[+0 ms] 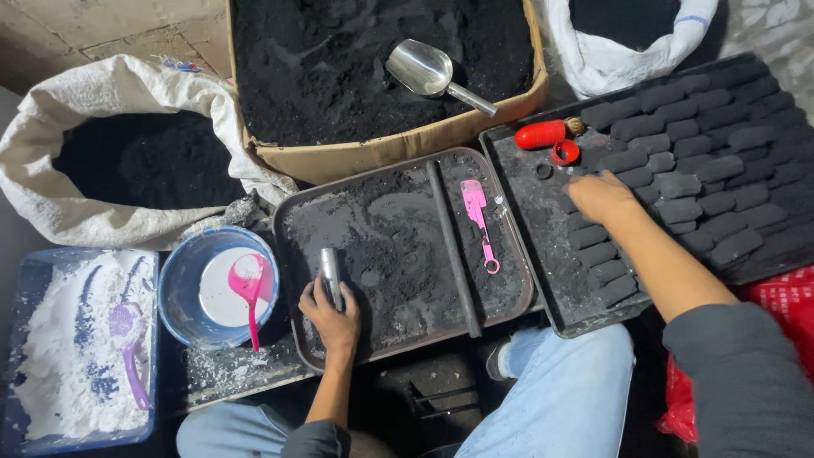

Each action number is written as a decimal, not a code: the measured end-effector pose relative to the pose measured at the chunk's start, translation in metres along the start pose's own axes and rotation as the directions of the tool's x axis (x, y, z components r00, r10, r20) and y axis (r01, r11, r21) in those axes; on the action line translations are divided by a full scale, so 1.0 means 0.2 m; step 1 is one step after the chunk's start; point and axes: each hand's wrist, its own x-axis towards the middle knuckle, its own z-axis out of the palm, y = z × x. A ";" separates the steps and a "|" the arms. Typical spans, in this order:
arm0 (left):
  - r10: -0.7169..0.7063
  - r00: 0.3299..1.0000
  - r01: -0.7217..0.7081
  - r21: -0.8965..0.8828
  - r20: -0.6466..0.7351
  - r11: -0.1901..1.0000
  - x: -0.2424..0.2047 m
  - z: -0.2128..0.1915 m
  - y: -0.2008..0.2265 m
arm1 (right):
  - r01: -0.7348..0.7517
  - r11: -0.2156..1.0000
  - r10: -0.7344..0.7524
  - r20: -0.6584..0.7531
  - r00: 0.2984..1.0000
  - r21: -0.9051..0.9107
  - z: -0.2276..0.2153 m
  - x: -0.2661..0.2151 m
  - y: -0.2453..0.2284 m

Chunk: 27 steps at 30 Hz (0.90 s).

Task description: Mold charcoal powder into briquettes using a cylindrical mold and tamping tool.

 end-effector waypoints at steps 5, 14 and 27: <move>-0.001 1.000 0.001 -0.009 0.009 1.000 0.00 -0.01 0.02 | -0.003 1.000 0.003 0.030 1.000 0.019 0.05 0.04 0.02; 0.024 1.000 -0.024 -0.005 -0.007 1.000 0.00 0.00 -0.01 | -0.052 0.982 0.048 0.023 0.999 0.181 -0.11 -0.10 -0.05; 0.028 1.000 -0.028 -0.008 -0.014 1.000 0.01 -0.01 0.00 | 0.252 0.547 0.583 -0.579 0.569 0.798 -0.58 -0.47 -0.20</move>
